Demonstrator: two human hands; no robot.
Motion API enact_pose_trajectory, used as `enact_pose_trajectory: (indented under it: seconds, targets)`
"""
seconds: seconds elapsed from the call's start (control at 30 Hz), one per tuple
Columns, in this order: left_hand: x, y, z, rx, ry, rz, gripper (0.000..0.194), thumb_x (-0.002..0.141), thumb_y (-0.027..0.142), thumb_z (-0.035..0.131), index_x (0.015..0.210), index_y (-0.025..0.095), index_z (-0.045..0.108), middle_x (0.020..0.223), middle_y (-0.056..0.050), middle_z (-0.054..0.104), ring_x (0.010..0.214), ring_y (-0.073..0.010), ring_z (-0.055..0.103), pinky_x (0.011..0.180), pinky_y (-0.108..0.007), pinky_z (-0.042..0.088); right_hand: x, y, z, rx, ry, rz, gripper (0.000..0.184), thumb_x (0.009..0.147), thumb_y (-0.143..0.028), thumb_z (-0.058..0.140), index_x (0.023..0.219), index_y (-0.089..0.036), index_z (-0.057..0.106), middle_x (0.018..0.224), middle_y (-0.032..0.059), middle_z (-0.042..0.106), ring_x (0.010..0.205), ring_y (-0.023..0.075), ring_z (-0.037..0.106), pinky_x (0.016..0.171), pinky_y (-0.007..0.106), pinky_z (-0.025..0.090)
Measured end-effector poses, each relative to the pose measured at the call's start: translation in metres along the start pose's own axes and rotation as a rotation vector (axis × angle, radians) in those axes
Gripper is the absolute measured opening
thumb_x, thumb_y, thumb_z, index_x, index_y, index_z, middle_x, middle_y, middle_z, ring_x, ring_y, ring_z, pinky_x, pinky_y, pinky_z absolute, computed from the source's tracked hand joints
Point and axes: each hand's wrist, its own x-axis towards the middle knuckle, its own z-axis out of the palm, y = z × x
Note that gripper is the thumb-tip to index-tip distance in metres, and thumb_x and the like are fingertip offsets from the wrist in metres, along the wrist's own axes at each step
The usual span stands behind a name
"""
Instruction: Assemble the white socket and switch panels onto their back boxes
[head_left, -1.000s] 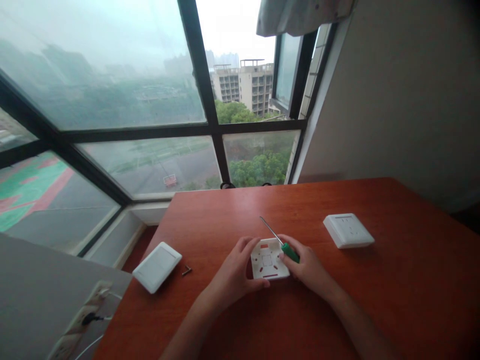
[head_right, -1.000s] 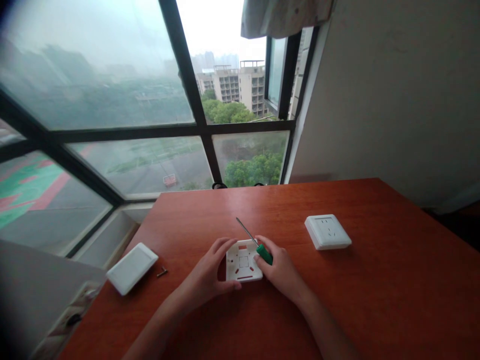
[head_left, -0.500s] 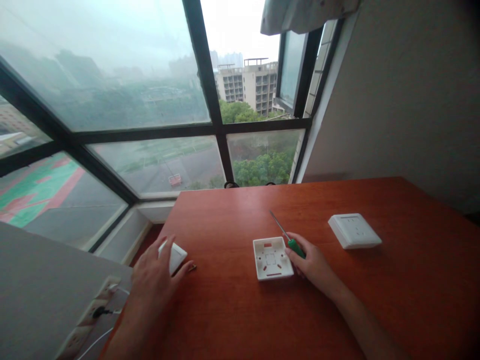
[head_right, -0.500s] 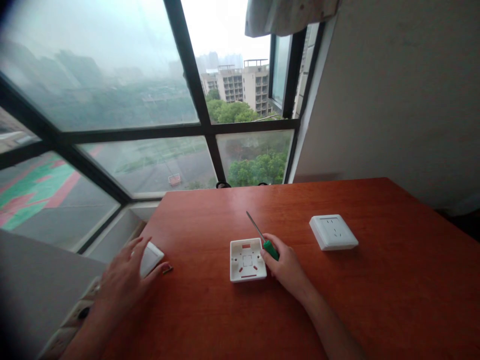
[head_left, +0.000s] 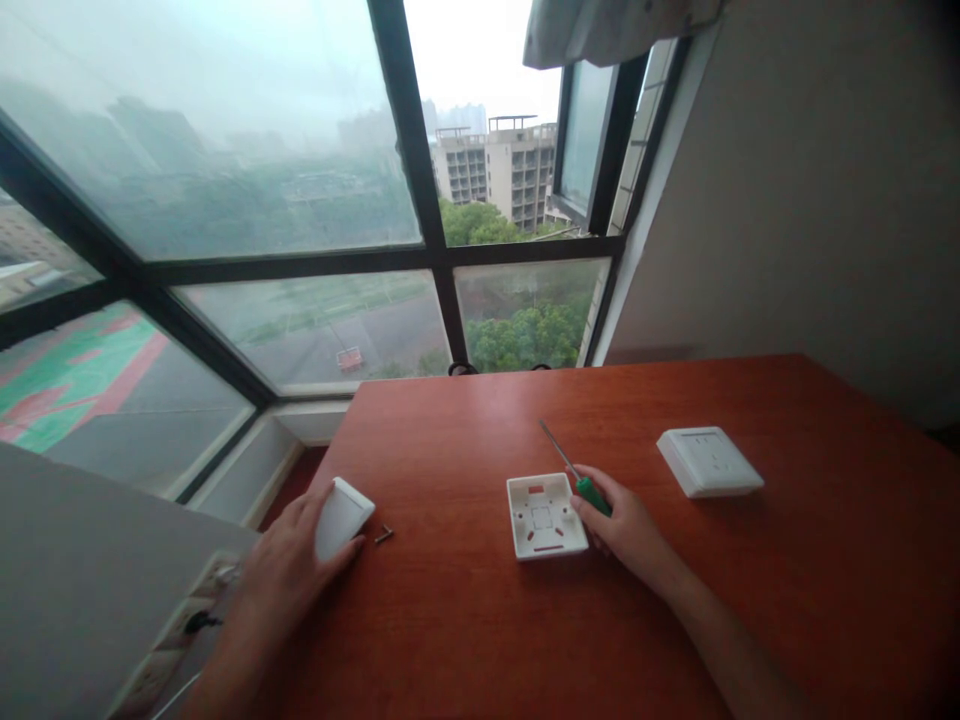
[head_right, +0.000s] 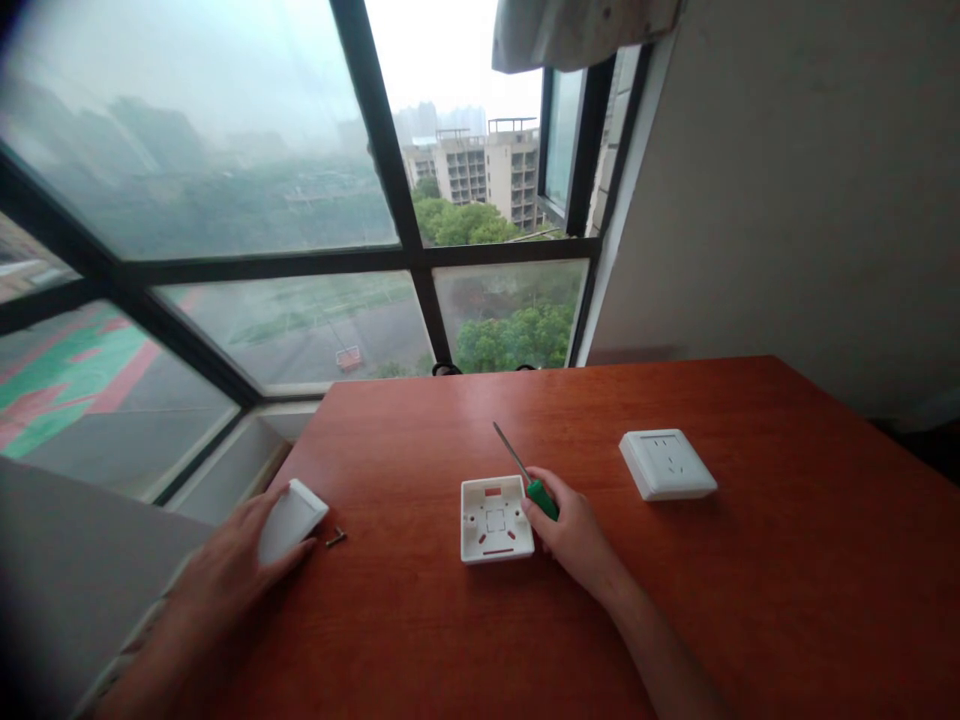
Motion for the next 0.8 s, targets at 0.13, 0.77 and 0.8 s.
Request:
enact_pose_trajectory:
  seconds: [0.13, 0.77, 0.8]
  targets:
    - [0.001, 0.003, -0.002, -0.035, 0.033, -0.012, 0.066, 0.08, 0.049, 0.055, 0.136, 0.019, 0.04, 0.131, -0.012, 0.054, 0.114, -0.0348, 0.058, 0.093, -0.043, 0.047, 0.0, 0.001, 0.0, -0.004, 0.005, 0.0, 0.051, 0.086, -0.039, 0.054, 0.13, -0.014, 0.051, 0.061, -0.0032, 0.058, 0.042, 0.011, 0.049, 0.039, 0.023, 0.04]
    - [-0.011, 0.13, 0.014, -0.319, -0.018, 0.501, 0.077, 0.065, 0.023, 0.07, 0.137, 0.025, 0.044, 0.131, -0.011, 0.054, 0.117, -0.0323, 0.054, 0.1, -0.047, 0.045, 0.0, -0.001, -0.001, -0.098, 0.084, -0.082, 0.046, 0.081, -0.038, 0.058, 0.122, -0.017, 0.061, 0.088, 0.0067, 0.073, 0.076, 0.0225, 0.068, 0.068, 0.034, 0.055]
    - [-0.011, 0.132, 0.017, -0.315, -0.028, 0.506, 0.077, 0.064, 0.022, 0.071, 0.137, 0.026, 0.044, 0.131, -0.011, 0.054, 0.117, -0.0326, 0.053, 0.1, -0.047, 0.044, 0.0, -0.002, -0.001, -0.11, 0.088, -0.091, 0.046, 0.081, -0.038, 0.058, 0.121, -0.017, 0.062, 0.091, 0.0073, 0.073, 0.081, 0.0237, 0.069, 0.073, 0.036, 0.055]
